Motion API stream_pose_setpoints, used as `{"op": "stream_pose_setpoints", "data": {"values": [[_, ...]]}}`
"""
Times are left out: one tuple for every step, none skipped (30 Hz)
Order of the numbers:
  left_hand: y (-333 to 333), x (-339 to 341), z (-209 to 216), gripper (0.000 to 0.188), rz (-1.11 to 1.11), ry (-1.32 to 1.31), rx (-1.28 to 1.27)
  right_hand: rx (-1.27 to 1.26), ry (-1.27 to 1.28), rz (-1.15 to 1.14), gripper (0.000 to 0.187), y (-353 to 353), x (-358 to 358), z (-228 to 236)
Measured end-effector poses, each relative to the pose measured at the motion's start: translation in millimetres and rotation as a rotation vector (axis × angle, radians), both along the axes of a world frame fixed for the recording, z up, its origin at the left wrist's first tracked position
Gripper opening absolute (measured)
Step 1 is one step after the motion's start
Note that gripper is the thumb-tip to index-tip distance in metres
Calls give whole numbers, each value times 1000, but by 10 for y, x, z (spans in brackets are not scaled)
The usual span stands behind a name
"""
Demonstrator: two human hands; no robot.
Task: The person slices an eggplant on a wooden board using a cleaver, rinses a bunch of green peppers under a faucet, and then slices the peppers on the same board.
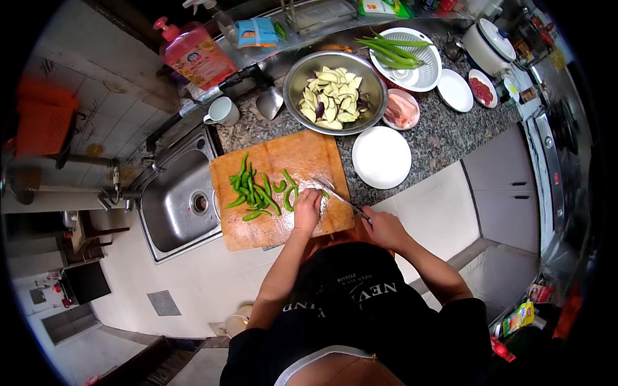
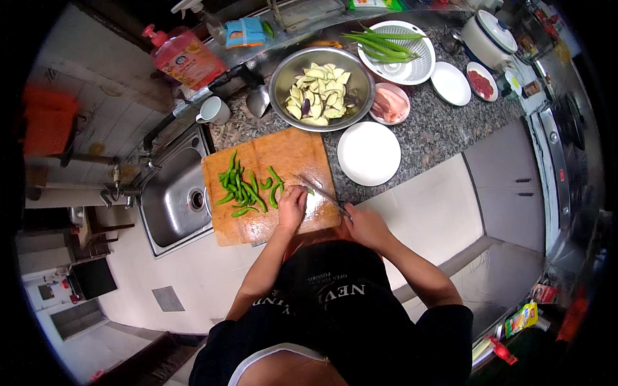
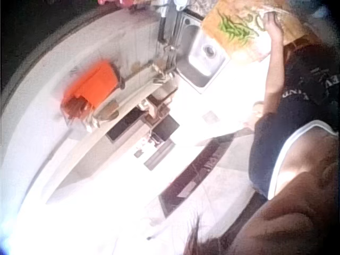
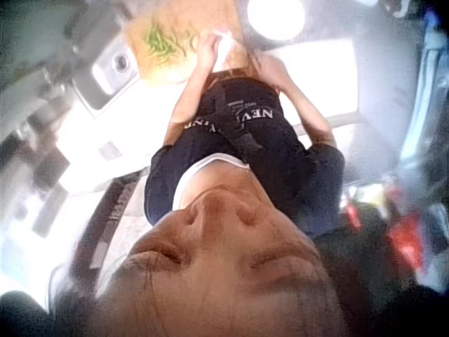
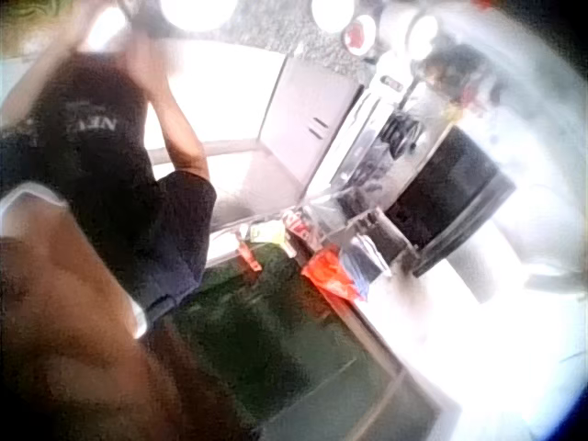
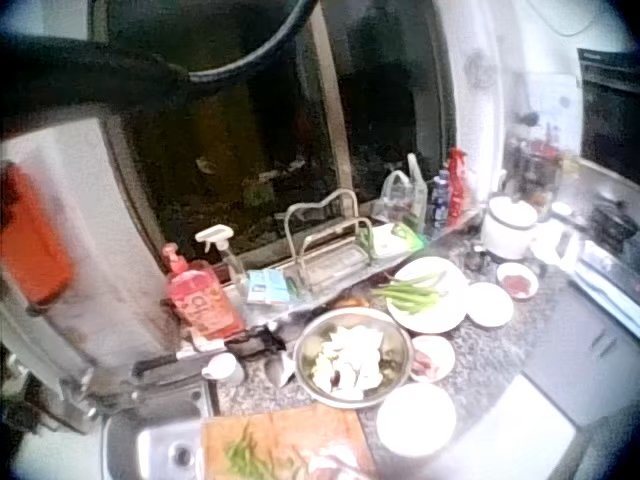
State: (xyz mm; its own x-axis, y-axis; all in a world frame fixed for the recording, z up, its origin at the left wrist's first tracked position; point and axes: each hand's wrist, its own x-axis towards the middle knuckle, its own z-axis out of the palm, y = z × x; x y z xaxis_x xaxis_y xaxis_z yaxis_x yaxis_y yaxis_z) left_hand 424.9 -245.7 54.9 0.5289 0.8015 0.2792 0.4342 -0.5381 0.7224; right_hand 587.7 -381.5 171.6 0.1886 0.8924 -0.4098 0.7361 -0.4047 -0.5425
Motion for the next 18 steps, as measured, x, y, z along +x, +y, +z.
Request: {"op": "stream_pose_setpoints", "data": {"values": [[-10, -4, -12, 7, 2, 7, 10, -43, -5, 25, 20, -36, -22, 23], [-19, -11, -23, 7, 3, 14, 19, -85, -9, 50, 19, -70, -48, 27], [-29, -21, -34, 8, 13, 62, 22, -41, 10, 24, 19, -112, -91, 13], [-25, -15, -43, 8, 13, 47, 41, 7, 24, 1, 18, -141, -123, 4], [-20, -10, -55, 8, 13, 32, 61, 56, 37, -22, 17, -156, -146, 0], [-15, -7, -66, 9, 13, 16, 80, 44, 40, -26, 17, -154, -158, 18], [-6, -14, -70, 9, 5, 8, 72, 32, 45, -31, 16, -148, -174, 51], [4, -26, -74, 9, -2, 1, 64, 19, 50, -36, 15, -145, -187, 68], [10, -33, -79, 9, -9, -7, 56, 50, 45, -37, 15, -149, -197, 65], [14, -32, -69, 9, -15, -17, 48, 81, 41, -41, 14, -157, -210, 54], [17, -29, -55, 9, -21, -26, 39, 111, 37, -44, 13, -163, -224, 39], [20, -29, -50, 9, -26, -36, 30, 128, 17, -50, 14, -163, -248, -20], [21, -37, -58, 9, -30, -25, 28, 144, -1, -54, 14, -158, -280, -124], [26, -40, -68, 9, -36, -15, 28, 162, -19, -59, 14, -144, -310, -206], [29, -42, -77, 9, -41, -5, 28, 96, -15, -71, 15, -100, -347, -274], [40, -55, -74, 8, -46, -10, 42, 30, -9, -84, 15, -9, -399, -325], [40, -52, -64, 7, -48, -20, 56, -36, -6, -93, 16, 61, -410, -340], [41, -48, -59, 7, -49, -30, 70, -62, -19, -81, 16, 109, -383, -314]]}}
